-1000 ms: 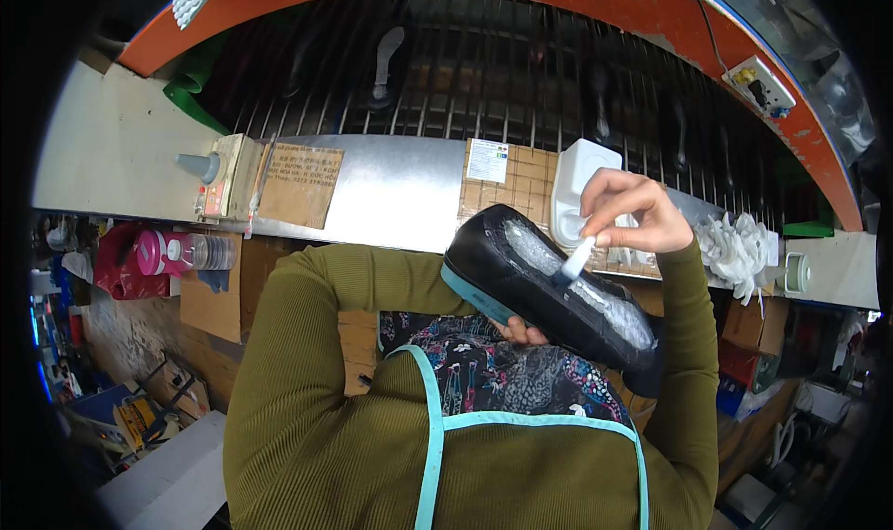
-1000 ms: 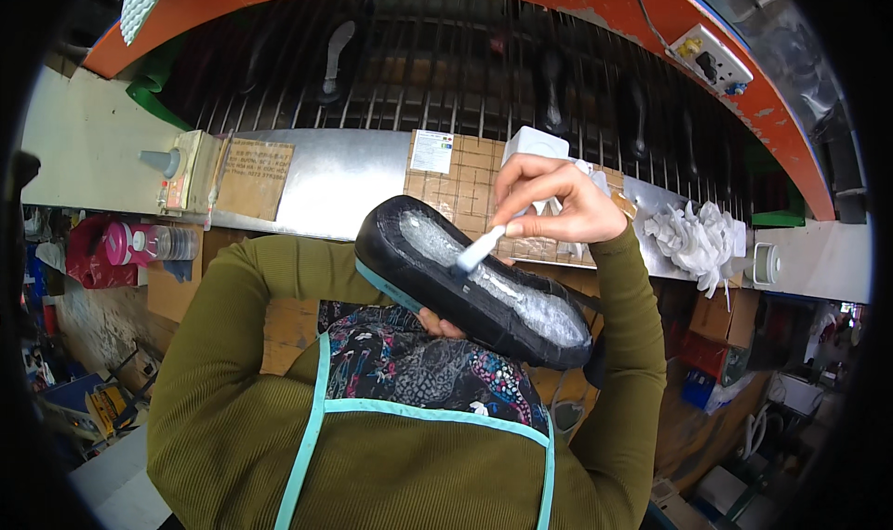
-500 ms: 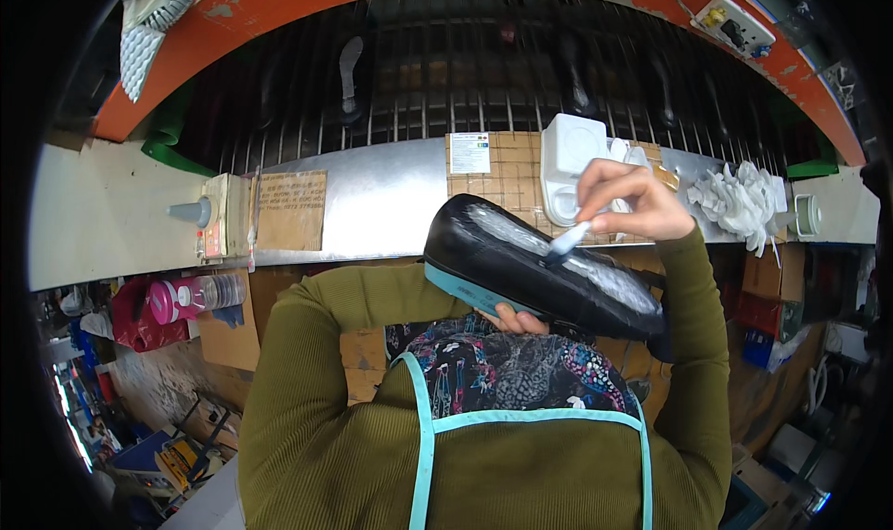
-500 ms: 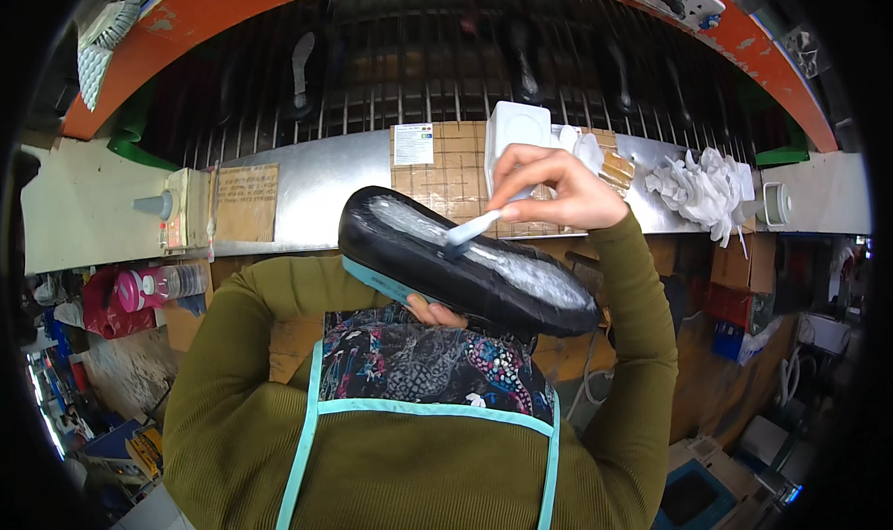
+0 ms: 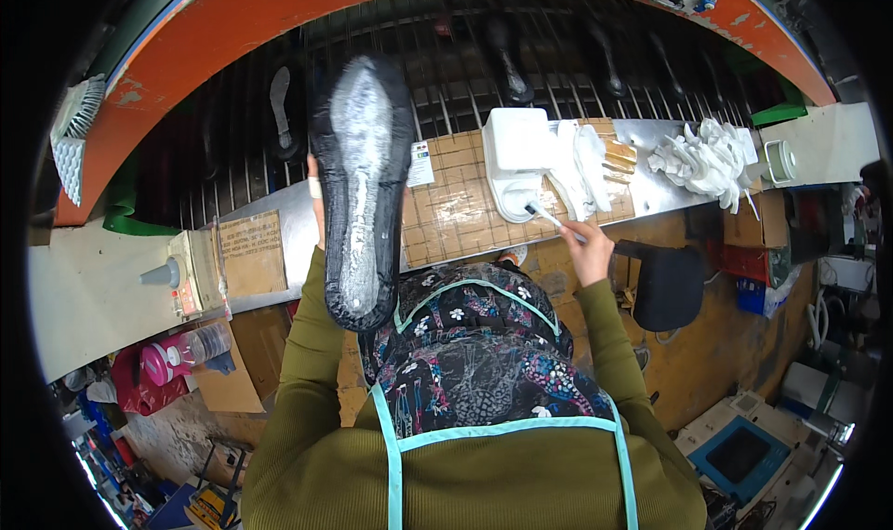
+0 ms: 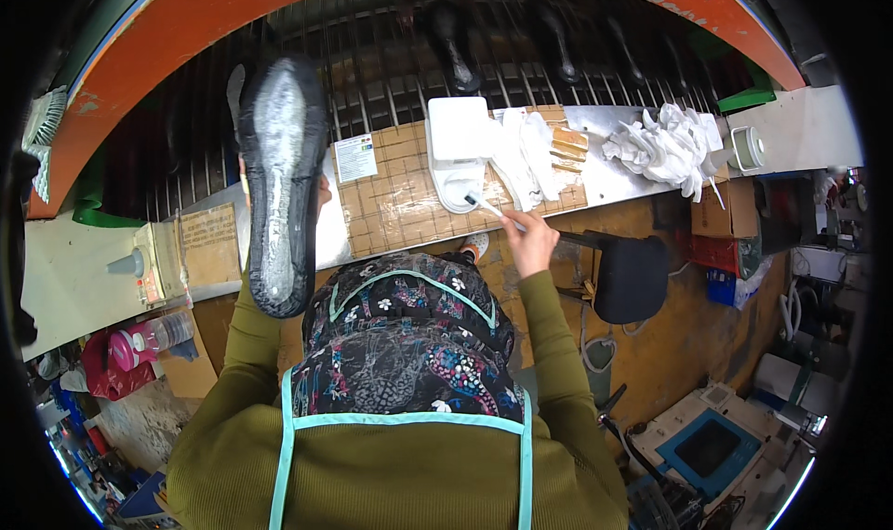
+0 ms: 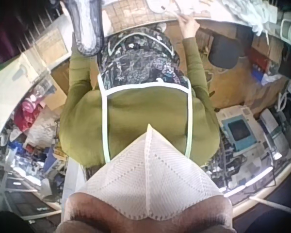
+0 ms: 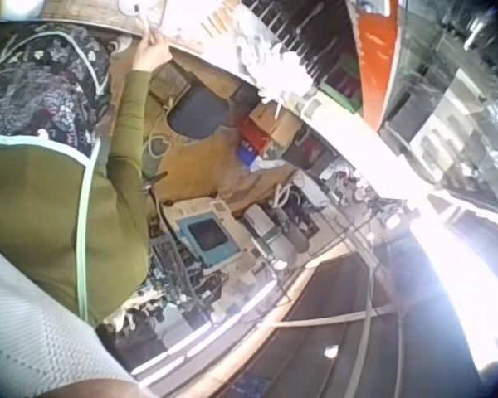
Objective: The person holds a black shoe and repeatedly applies a white substance to the sole using a small brush, then wipes the sole with a white cloth. The person rotates the shoe to access different areas of the sole and continues the application and wiping cycle throughout the clip.
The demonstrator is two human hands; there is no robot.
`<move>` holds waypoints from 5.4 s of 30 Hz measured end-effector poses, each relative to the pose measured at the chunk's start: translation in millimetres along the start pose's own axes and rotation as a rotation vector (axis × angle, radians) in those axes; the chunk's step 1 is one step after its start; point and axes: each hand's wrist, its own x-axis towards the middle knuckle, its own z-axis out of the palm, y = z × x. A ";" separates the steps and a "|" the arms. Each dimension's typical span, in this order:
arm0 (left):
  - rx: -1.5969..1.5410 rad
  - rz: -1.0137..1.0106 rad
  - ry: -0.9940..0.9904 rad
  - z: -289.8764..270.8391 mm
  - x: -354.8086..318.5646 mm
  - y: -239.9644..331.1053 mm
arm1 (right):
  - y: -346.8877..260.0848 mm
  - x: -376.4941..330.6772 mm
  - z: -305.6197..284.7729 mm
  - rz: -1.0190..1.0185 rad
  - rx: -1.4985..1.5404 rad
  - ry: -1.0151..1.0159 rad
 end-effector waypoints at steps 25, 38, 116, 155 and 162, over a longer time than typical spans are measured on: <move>0.254 -0.226 0.060 -6.7 23.8 -50.3 | -143.9 46.8 -55.1 -0.235 0.806 -0.131; 0.120 -0.190 -0.070 2.1 48.0 -55.4 | -188.5 59.8 -70.6 -0.819 0.023 0.290; 0.022 -0.404 -0.104 -4.7 29.3 -43.6 | -150.4 166.3 -35.1 -0.139 0.948 -0.685; 1.072 1.189 0.076 122.2 -81.7 -61.1 | 39.0 39.0 29.8 0.104 0.310 -0.316; 1.039 1.116 -0.075 86.6 -54.8 -98.9 | 33.9 36.9 15.4 0.307 0.904 -0.597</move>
